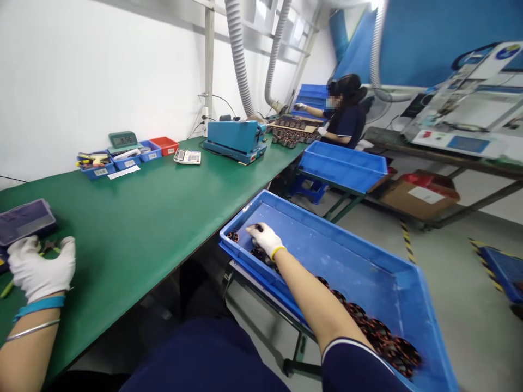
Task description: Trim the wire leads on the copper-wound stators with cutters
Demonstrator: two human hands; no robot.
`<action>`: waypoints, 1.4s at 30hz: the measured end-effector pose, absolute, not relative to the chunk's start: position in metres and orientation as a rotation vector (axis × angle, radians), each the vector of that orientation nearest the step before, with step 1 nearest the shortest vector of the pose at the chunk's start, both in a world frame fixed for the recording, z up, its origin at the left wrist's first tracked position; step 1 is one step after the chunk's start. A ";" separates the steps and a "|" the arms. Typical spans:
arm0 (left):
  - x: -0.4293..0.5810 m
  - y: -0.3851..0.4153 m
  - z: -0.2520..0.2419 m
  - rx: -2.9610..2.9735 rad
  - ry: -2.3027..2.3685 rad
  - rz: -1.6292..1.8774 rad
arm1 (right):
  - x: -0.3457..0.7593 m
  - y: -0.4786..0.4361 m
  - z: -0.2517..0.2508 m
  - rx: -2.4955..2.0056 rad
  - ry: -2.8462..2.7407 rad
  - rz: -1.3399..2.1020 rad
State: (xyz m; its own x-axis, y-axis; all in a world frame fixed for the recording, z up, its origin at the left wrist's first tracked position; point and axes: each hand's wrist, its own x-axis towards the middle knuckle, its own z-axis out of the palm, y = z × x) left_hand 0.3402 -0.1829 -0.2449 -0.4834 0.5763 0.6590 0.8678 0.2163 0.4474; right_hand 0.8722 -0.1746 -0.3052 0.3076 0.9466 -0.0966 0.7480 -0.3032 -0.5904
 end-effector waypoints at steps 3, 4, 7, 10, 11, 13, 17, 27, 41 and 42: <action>0.361 -0.186 -0.251 -1.459 -2.075 -1.150 | 0.877 -0.177 -0.279 -2.014 -1.493 0.622; 0.369 -0.186 -0.256 -1.538 -2.047 -1.135 | 0.875 -0.176 -0.269 -1.970 -1.525 0.621; 0.392 -0.185 -0.272 -1.801 -2.005 -1.041 | 0.844 -0.167 -0.239 -1.800 -1.725 0.611; 0.405 -0.186 -0.283 -2.059 -2.011 -0.842 | 0.777 -0.153 -0.221 -1.599 -2.019 0.592; 0.407 -0.187 -0.284 -2.122 -2.020 -0.762 | 0.750 -0.149 -0.218 -1.548 -2.116 0.579; 0.407 -0.191 -0.284 -2.191 -2.047 -0.616 | 0.696 -0.141 -0.215 -1.481 -2.326 0.531; 0.404 -0.199 -0.282 -2.199 -2.110 -0.439 | 0.635 -0.125 -0.211 -1.406 -2.608 0.506; 0.401 -0.172 -0.321 -2.232 -1.887 -0.516 | 0.702 0.036 -0.242 -1.526 -2.437 0.219; 0.419 -0.117 -0.287 -2.011 -2.244 -0.373 | 0.630 0.248 -0.236 -1.530 -2.276 0.336; 0.419 -0.119 -0.286 -2.007 -2.247 -0.352 | 0.632 0.255 -0.236 -1.552 -2.255 0.352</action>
